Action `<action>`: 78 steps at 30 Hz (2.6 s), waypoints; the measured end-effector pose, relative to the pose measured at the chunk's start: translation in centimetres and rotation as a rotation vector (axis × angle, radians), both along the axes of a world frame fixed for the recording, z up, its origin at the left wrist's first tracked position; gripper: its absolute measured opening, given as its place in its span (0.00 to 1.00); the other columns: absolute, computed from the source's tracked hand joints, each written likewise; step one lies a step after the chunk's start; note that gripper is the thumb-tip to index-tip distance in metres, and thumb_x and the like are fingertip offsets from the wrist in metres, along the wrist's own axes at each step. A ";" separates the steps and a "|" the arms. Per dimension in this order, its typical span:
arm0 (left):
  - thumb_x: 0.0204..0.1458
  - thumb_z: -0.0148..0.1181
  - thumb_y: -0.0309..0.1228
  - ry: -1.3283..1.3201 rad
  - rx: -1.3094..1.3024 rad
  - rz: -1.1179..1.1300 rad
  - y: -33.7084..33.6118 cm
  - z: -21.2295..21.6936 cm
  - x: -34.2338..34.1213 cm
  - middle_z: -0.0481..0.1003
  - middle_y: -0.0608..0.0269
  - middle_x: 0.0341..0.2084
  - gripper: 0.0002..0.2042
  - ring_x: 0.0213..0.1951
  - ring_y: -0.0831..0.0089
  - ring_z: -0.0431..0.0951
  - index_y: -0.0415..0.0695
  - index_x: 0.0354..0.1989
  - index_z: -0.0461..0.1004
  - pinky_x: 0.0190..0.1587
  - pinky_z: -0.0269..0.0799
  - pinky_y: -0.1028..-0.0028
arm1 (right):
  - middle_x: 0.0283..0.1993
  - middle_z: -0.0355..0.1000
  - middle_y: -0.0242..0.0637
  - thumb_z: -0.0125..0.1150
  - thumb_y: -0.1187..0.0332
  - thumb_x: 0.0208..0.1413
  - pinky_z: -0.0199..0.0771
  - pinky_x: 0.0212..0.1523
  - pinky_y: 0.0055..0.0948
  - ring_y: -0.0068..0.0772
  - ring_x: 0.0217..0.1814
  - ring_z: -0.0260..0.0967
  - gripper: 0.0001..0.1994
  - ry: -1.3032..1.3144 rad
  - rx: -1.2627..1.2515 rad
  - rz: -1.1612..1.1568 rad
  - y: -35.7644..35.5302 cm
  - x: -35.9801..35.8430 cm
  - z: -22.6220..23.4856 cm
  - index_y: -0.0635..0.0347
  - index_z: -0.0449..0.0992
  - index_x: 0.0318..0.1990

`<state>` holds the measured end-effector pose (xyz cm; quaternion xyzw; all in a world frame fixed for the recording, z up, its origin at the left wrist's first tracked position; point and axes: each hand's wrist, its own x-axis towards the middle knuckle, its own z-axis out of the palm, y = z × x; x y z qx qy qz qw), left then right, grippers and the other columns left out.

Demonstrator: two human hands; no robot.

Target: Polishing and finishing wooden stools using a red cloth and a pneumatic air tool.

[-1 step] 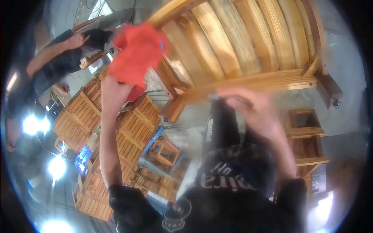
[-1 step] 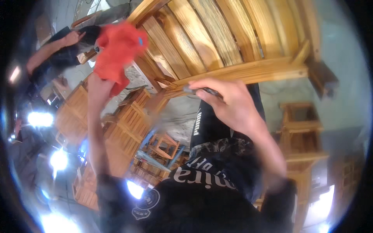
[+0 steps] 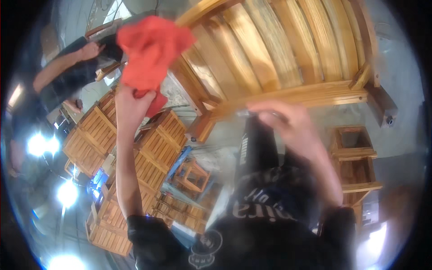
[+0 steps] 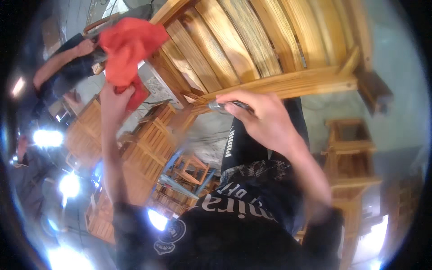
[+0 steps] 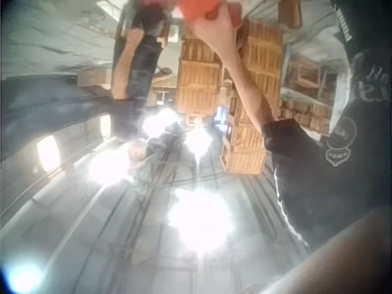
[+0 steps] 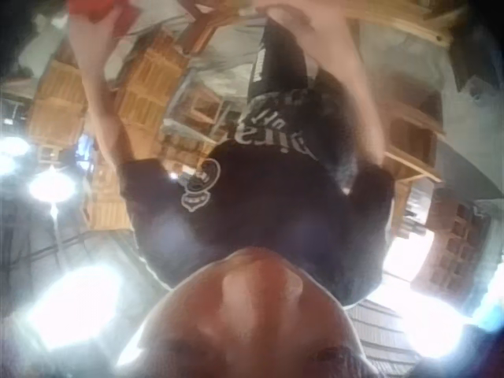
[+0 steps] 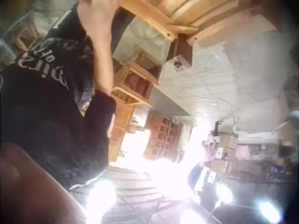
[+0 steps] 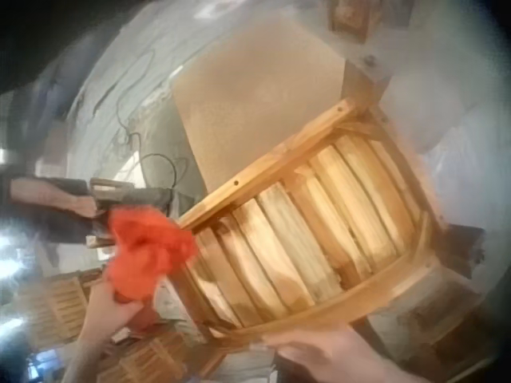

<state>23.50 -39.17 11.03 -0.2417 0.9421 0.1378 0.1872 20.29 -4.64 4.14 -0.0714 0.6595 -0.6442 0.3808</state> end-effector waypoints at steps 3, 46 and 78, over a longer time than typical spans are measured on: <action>0.38 0.63 0.26 0.179 -0.279 -0.178 0.9 0.8 -0.7 0.73 0.52 0.26 0.12 0.30 0.57 0.75 0.36 0.31 0.72 0.37 0.70 0.67 | 0.38 0.78 0.41 0.58 0.73 0.57 0.73 0.37 0.32 0.39 0.37 0.77 0.07 0.087 0.032 0.044 -2.1 1.1 -1.5 0.57 0.77 0.43; 0.52 0.56 0.32 0.219 -0.276 0.559 16.8 -12.9 -3.1 0.62 0.40 0.48 0.28 0.37 0.39 0.75 0.41 0.61 0.54 0.38 0.72 0.48 | 0.58 0.69 0.52 0.50 0.77 0.60 0.69 0.56 0.33 0.46 0.59 0.70 0.17 0.299 0.146 -0.573 -4.4 -0.8 0.4 0.67 0.70 0.56; 0.56 0.52 0.29 0.878 -0.067 0.846 15.8 -14.6 -9.0 0.73 0.33 0.44 0.21 0.47 0.45 0.74 0.23 0.53 0.65 0.52 0.65 0.59 | 0.21 0.74 0.36 0.48 0.80 0.59 0.67 0.26 0.16 0.16 0.22 0.69 0.22 0.055 -0.081 -0.337 0.6 -1.7 5.8 0.73 0.61 0.62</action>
